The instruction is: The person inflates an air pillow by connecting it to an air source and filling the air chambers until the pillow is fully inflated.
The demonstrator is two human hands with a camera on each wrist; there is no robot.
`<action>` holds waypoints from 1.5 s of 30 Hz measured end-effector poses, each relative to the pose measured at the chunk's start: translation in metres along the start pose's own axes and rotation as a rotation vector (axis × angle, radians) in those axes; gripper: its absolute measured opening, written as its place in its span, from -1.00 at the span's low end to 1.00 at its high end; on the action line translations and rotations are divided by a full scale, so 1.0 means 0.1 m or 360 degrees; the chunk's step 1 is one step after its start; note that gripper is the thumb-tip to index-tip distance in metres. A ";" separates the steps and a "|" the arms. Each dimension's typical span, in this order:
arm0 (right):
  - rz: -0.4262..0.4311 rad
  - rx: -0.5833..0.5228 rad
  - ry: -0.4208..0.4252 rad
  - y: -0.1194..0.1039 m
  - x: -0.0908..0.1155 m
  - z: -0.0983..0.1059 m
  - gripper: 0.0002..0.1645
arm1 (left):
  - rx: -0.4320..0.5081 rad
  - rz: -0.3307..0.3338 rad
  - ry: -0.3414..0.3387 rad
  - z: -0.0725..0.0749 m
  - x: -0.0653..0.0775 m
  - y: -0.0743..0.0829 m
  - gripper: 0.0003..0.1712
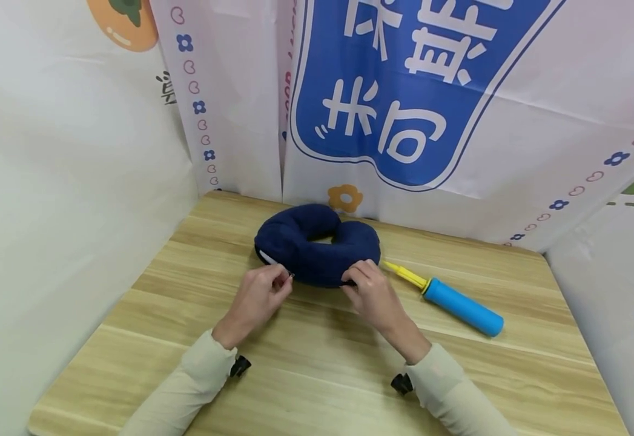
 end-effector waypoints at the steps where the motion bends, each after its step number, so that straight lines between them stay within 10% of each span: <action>1: 0.0013 0.0003 0.0016 -0.02 -0.01 0.01 -0.69 | 0.0021 -0.0004 -0.0005 0.00 0.00 0.00 -0.74; 13: 0.0118 0.0067 -0.0010 -0.07 -0.06 -0.07 -0.73 | 0.0026 -0.0128 0.0014 0.09 0.03 0.07 -0.73; 20: -0.0085 0.0033 0.0036 0.20 0.02 0.17 -0.62 | -0.0005 0.0013 0.0134 0.28 0.08 -0.18 -0.76; 32: 0.0314 0.0208 -0.0057 -0.29 -0.09 -0.19 -0.76 | 0.0040 -0.0188 0.0069 0.18 0.12 0.10 -0.76; 40: 0.0377 0.0071 -0.0013 -0.21 -0.03 -0.13 -0.82 | -0.0033 -0.0008 0.0136 0.34 0.23 -0.24 -0.71; 45: 0.0384 0.0005 -0.0171 -0.17 0.05 -0.23 -0.80 | -0.0025 0.0119 -0.0108 0.18 0.26 -0.43 -0.76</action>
Point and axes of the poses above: each hand's wrist, its own x-axis away from the middle knuckle, its own z-axis out of the back of the hand, y = z × x, the point moved 10 cm from there along -x, towards the middle knuckle, and after that the axes turned 11 degrees about -x, right-handed, at the moved point
